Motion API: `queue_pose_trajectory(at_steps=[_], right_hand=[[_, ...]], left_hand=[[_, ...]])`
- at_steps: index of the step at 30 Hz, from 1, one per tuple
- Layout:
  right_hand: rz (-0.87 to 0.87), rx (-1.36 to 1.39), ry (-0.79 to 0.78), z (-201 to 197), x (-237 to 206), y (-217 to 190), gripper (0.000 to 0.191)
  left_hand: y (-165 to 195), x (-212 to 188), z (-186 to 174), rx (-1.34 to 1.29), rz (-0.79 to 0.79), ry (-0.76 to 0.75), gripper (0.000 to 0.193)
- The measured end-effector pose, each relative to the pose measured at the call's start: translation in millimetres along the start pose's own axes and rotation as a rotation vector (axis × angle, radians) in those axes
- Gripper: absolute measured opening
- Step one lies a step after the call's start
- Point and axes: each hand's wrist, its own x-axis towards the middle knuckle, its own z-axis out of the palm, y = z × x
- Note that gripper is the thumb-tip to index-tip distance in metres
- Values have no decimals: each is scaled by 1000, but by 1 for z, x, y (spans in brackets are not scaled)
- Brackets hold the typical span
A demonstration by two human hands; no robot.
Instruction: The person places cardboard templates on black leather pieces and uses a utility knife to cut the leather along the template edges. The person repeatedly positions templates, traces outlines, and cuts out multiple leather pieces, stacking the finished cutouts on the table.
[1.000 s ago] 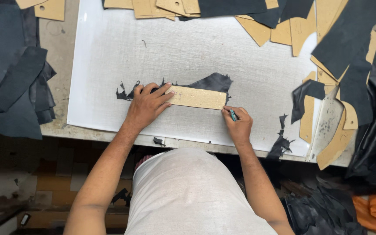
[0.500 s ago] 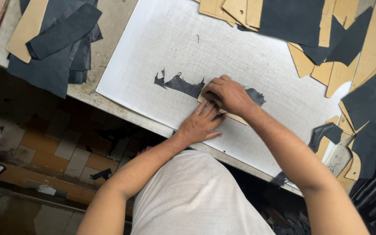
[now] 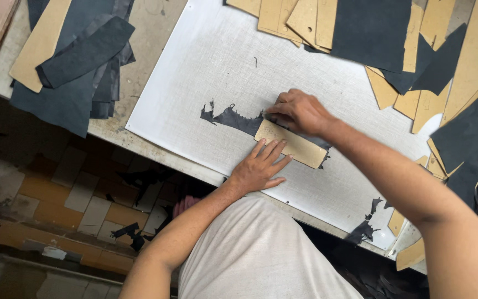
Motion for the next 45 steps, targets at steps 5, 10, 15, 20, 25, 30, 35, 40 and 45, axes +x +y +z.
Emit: queue_pose_trajectory(at_steps=[5, 10, 15, 20, 25, 30, 35, 40, 45], right_hand=[[459, 79, 175, 57, -40, -31, 23], [432, -171, 360, 61, -139, -22, 38], [696, -185, 406, 57, -220, -17, 13], [1065, 372, 849, 95, -200, -47, 18], [1260, 263, 884, 108, -179, -48, 15], [1247, -72, 834, 121, -175, -83, 15], [1278, 211, 817, 122, -211, -125, 17], [1399, 432, 942, 90, -286, -110, 31], [1561, 134, 1133, 62, -356, -43, 41]], left_hand=[[2, 2, 3, -49, -21, -90, 63], [9, 12, -5, 8, 12, -56, 62], [15, 32, -24, 86, 66, -196, 60], [31, 74, -24, 144, 166, -332, 56], [45, 95, -17, 109, 201, -317, 59], [45, 100, -10, 113, 238, -331, 50], [38, 122, -10, -186, 166, -457, 56], [36, 148, -13, -318, 8, -496, 68], [45, 160, -13, -283, 26, -650, 54]])
